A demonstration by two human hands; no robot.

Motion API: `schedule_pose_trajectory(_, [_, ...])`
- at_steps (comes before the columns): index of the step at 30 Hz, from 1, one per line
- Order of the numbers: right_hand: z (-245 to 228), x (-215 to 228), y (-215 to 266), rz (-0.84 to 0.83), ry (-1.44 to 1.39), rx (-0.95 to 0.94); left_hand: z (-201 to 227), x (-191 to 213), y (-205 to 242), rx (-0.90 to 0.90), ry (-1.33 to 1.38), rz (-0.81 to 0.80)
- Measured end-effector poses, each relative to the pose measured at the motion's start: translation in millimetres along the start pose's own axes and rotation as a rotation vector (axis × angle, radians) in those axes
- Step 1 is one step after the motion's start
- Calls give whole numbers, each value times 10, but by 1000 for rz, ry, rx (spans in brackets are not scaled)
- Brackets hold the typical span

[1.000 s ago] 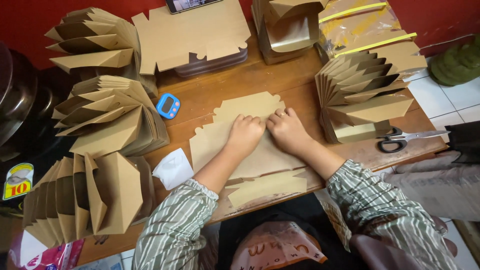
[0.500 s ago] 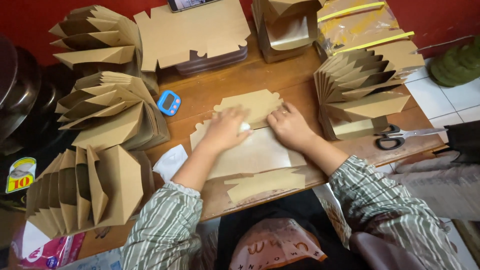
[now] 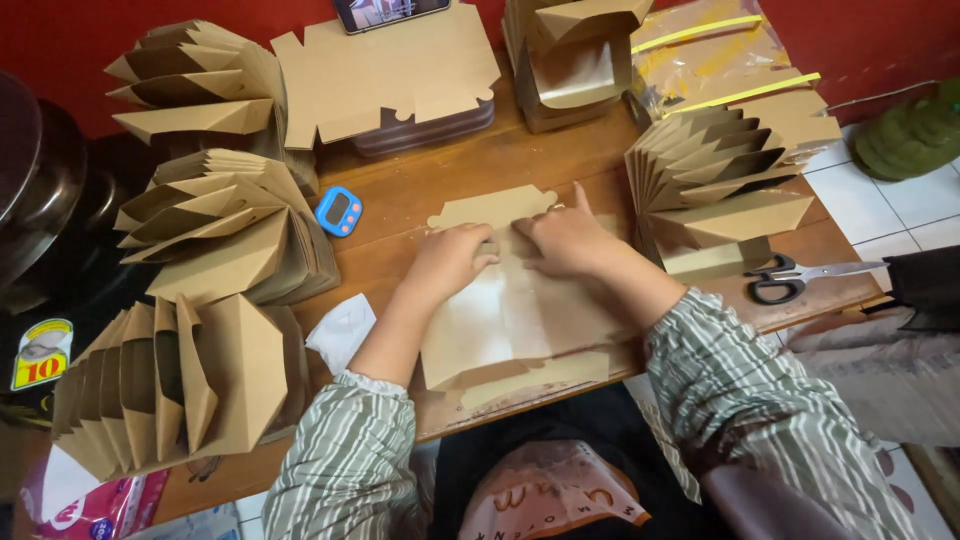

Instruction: The person folds flat brown cardboard pieces into small open-top boxes by hand, pressing the creases and tucking the flaps to form the sides. Completed boxes are stacked on the right side of the table.

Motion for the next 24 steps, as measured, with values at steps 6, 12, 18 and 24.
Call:
schedule_pose_trajectory(6, [-67,30,-213,-85,-217,97,149,-3,59,-190,-63,104])
schedule_pose_trajectory(12, [-118,-28,-170,96,-397,202,-96,62,154,91,46,-45])
schedule_pose_trajectory(18, [-247,-608,-345,356,-146,294,-321,-79,113,222,53,-113])
schedule_pose_trajectory(24, [-318,-881,-209,674,44,323,-288,-35,138,254,67,-98])
Point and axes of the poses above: each hand's wrist, its own y-axis away from the middle knuckle, its own x-axis out of the back of the hand, z = x × y, the point moved 5 cm from there along -y, towards the middle knuckle, and after that the axes turned 9 degrees about y, right-handed, at the moved point
